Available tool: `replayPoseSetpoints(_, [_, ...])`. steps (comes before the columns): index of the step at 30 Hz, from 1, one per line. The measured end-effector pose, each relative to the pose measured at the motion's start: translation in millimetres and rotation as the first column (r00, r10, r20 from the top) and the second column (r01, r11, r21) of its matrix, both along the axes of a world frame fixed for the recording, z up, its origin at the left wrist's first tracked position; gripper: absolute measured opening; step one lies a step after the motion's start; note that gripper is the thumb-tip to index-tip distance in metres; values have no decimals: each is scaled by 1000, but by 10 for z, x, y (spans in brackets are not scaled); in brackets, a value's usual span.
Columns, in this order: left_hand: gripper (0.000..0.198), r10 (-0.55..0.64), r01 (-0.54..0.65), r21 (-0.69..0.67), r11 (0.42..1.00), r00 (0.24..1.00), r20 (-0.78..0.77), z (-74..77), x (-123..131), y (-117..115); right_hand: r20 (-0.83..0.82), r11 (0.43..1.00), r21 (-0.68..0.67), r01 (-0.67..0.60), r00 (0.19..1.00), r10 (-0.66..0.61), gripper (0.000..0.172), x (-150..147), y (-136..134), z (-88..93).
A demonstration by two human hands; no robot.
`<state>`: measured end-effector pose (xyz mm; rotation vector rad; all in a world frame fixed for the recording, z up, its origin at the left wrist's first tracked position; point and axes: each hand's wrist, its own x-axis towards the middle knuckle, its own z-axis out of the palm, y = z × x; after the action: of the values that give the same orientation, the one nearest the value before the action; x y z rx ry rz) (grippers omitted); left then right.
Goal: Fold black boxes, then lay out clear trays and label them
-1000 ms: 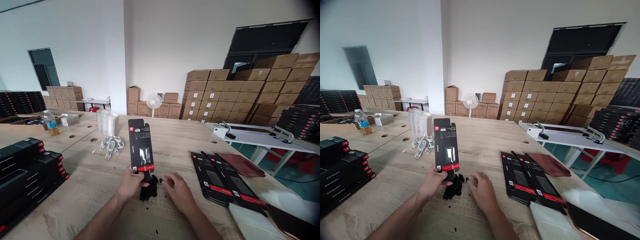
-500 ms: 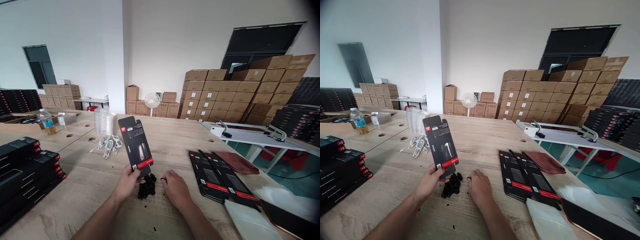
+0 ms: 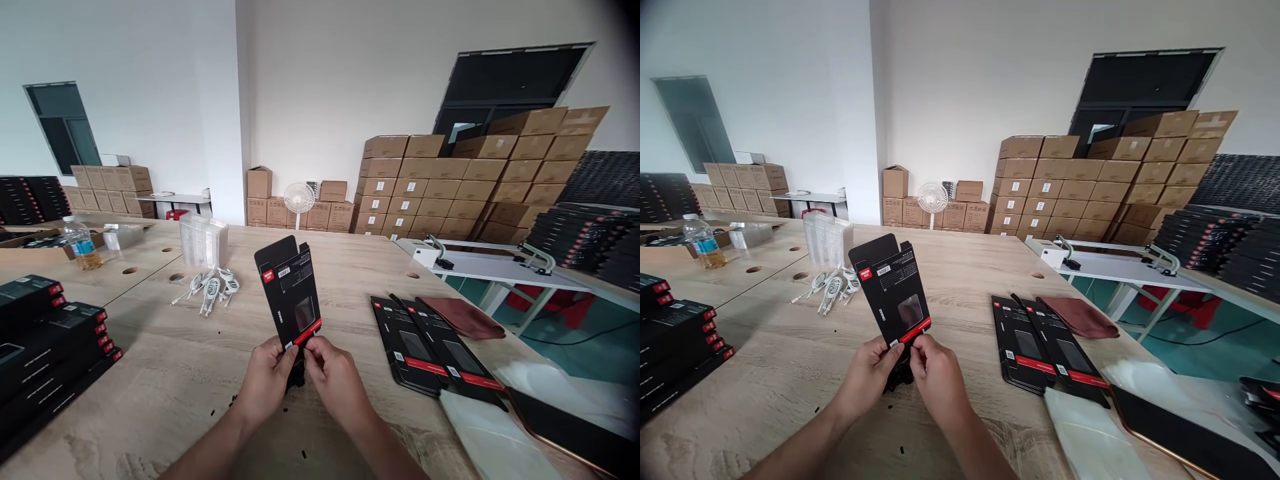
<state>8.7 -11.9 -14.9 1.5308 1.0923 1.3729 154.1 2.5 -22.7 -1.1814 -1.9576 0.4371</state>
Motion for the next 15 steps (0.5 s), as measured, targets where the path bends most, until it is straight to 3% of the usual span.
replayPoseSetpoints(5, [32, 2, 6, 65, 998, 993, -117, 65, 18, -81, 221, 997, 50, 62, 973, -72, 18, 4, -34, 61])
replayPoseSetpoints(9, [37, -35, 57, 115, 992, 982, -184, 122, 88, -160, 371, 988, 11, 156, 916, -149, 21, -24, -65, 124])
replayPoseSetpoints(12, [38, -19, 41, 128, 991, 986, -166, 157, 117, -186, 205, 990, -37, 135, 971, -125, 20, -31, -81, 114])
replayPoseSetpoints(15, [37, -46, 52, 69, 996, 995, -92, 137, 104, -156, -60, 997, -81, 4, 998, -9, 16, -31, -109, 72])
